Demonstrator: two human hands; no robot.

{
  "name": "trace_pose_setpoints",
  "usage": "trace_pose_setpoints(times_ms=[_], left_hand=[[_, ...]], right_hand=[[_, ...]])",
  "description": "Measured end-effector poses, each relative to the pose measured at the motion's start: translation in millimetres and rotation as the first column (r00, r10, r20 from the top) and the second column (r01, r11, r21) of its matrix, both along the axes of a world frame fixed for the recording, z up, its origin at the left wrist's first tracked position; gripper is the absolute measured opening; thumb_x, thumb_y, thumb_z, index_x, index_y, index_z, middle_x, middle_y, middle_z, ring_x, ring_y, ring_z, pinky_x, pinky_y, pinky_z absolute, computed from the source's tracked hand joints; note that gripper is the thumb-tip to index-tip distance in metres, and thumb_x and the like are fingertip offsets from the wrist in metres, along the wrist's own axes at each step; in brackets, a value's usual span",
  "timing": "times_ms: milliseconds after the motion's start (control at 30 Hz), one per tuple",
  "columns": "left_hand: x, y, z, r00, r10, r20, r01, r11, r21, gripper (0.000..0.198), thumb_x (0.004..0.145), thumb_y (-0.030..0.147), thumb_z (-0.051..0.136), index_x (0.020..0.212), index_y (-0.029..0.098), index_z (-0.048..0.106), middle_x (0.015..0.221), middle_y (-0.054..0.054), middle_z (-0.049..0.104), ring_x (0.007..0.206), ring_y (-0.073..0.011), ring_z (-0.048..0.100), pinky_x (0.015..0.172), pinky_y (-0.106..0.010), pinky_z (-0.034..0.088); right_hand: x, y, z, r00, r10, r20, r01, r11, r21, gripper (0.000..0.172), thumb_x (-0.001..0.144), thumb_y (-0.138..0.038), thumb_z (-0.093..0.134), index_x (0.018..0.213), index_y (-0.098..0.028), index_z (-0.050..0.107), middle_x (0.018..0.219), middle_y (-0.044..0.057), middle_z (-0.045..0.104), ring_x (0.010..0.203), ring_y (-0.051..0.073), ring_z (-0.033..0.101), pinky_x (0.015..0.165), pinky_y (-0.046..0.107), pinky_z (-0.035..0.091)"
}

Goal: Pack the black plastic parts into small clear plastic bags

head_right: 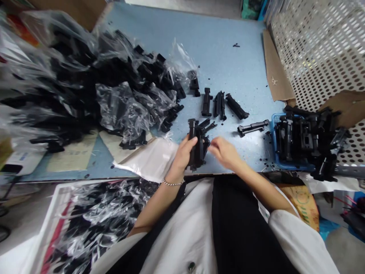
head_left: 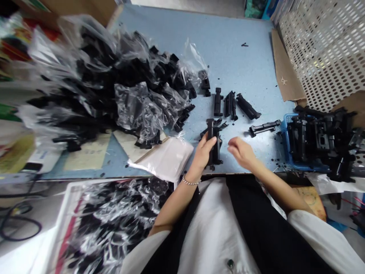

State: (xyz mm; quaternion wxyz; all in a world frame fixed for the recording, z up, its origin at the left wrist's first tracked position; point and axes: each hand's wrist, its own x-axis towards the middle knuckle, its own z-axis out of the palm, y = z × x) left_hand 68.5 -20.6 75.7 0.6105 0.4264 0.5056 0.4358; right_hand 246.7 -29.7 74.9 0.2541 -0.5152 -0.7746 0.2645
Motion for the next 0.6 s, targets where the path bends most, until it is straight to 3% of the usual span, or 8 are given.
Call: trace_pose_setpoints(times_ms=[100, 233, 267, 333, 400, 433, 500, 600], left_hand=[[-5.3, 2.4, -1.6, 0.996, 0.009, -0.088, -0.001, 0.996, 0.093, 0.046, 0.091, 0.047, 0.058, 0.127, 0.019, 0.062, 0.114, -0.007, 0.072, 0.105, -0.0230, 0.067, 0.098, -0.036, 0.053], [-30.5, 5.0, -9.5, 0.922, 0.014, -0.387, 0.092, 0.963, 0.254, 0.052, 0.093, 0.047, 0.056, 0.135, 0.018, 0.061, 0.128, -0.010, 0.067, 0.123, -0.0271, 0.059, 0.112, -0.041, 0.043], [-40.9, 6.1, -12.9, 0.871, 0.026, -0.491, 0.123, 0.955, 0.268, 0.052, 0.092, 0.048, 0.056, 0.135, 0.018, 0.061, 0.126, -0.010, 0.067, 0.123, -0.0282, 0.059, 0.111, -0.042, 0.043], [-61.2, 7.8, -20.8, 0.734, -0.003, -0.679, 0.210, 0.952, 0.223, 0.050, 0.091, 0.048, 0.058, 0.132, 0.020, 0.063, 0.120, -0.010, 0.069, 0.116, -0.0296, 0.061, 0.105, -0.042, 0.047], [-73.2, 7.3, -29.7, 0.611, -0.092, -0.786, 0.287, 0.951, 0.112, 0.041, 0.092, 0.046, 0.055, 0.121, 0.020, 0.068, 0.111, -0.010, 0.072, 0.106, -0.0296, 0.065, 0.097, -0.041, 0.050], [-74.2, 5.8, -34.4, 0.578, -0.139, -0.804, 0.315, 0.947, 0.063, 0.036, 0.093, 0.044, 0.052, 0.112, 0.020, 0.070, 0.105, -0.010, 0.072, 0.101, -0.0291, 0.066, 0.094, -0.040, 0.051], [-66.1, 0.9, -44.5, 0.570, -0.182, -0.801, 0.340, 0.940, 0.028, 0.033, 0.097, 0.043, 0.047, 0.095, 0.019, 0.070, 0.094, -0.010, 0.071, 0.094, -0.0280, 0.066, 0.090, -0.039, 0.051], [-40.2, -6.1, -59.9, 0.579, -0.104, -0.809, 0.321, 0.941, 0.109, 0.033, 0.100, 0.042, 0.045, 0.087, 0.019, 0.064, 0.093, -0.011, 0.067, 0.095, -0.0287, 0.065, 0.091, -0.042, 0.051]], right_hand=[[-18.5, -28.0, -8.4, 0.981, 0.163, 0.106, -0.169, 0.984, 0.049, 0.036, 0.105, -0.041, 0.037, 0.084, -0.022, 0.058, 0.082, 0.007, 0.064, 0.079, 0.022, 0.058, 0.075, 0.036, 0.047], [-10.9, -28.4, -14.6, 0.972, 0.187, 0.138, -0.188, 0.982, -0.010, 0.034, 0.107, -0.035, 0.036, 0.088, -0.022, 0.061, 0.083, 0.005, 0.065, 0.077, 0.020, 0.059, 0.073, 0.032, 0.048], [1.5, -20.3, -14.5, 0.974, 0.152, 0.166, -0.154, 0.988, 0.000, 0.030, 0.107, -0.033, 0.039, 0.094, -0.022, 0.063, 0.088, 0.006, 0.067, 0.081, 0.020, 0.060, 0.073, 0.031, 0.048], [36.2, 2.3, -15.1, 0.968, -0.055, 0.245, 0.037, 0.996, 0.077, 0.024, 0.104, -0.024, 0.043, 0.111, -0.021, 0.065, 0.106, 0.009, 0.068, 0.091, 0.020, 0.061, 0.074, 0.030, 0.048], [75.0, 27.4, -18.9, 0.893, -0.334, 0.303, 0.290, 0.940, 0.182, 0.035, 0.099, -0.011, 0.044, 0.128, -0.020, 0.061, 0.129, 0.014, 0.061, 0.099, 0.021, 0.059, 0.072, 0.029, 0.045], [92.0, 38.7, -22.0, 0.860, -0.394, 0.325, 0.343, 0.917, 0.204, 0.038, 0.096, -0.007, 0.045, 0.128, -0.017, 0.062, 0.131, 0.017, 0.059, 0.101, 0.022, 0.057, 0.071, 0.029, 0.044], [115.7, 55.1, -28.4, 0.831, -0.435, 0.347, 0.381, 0.899, 0.213, 0.034, 0.091, -0.001, 0.047, 0.115, -0.013, 0.067, 0.123, 0.019, 0.062, 0.099, 0.022, 0.055, 0.072, 0.031, 0.044], [120.7, 58.0, -28.7, 0.851, -0.387, 0.356, 0.332, 0.921, 0.206, 0.030, 0.087, 0.001, 0.048, 0.097, -0.018, 0.069, 0.111, 0.013, 0.066, 0.095, 0.023, 0.055, 0.078, 0.035, 0.048]])
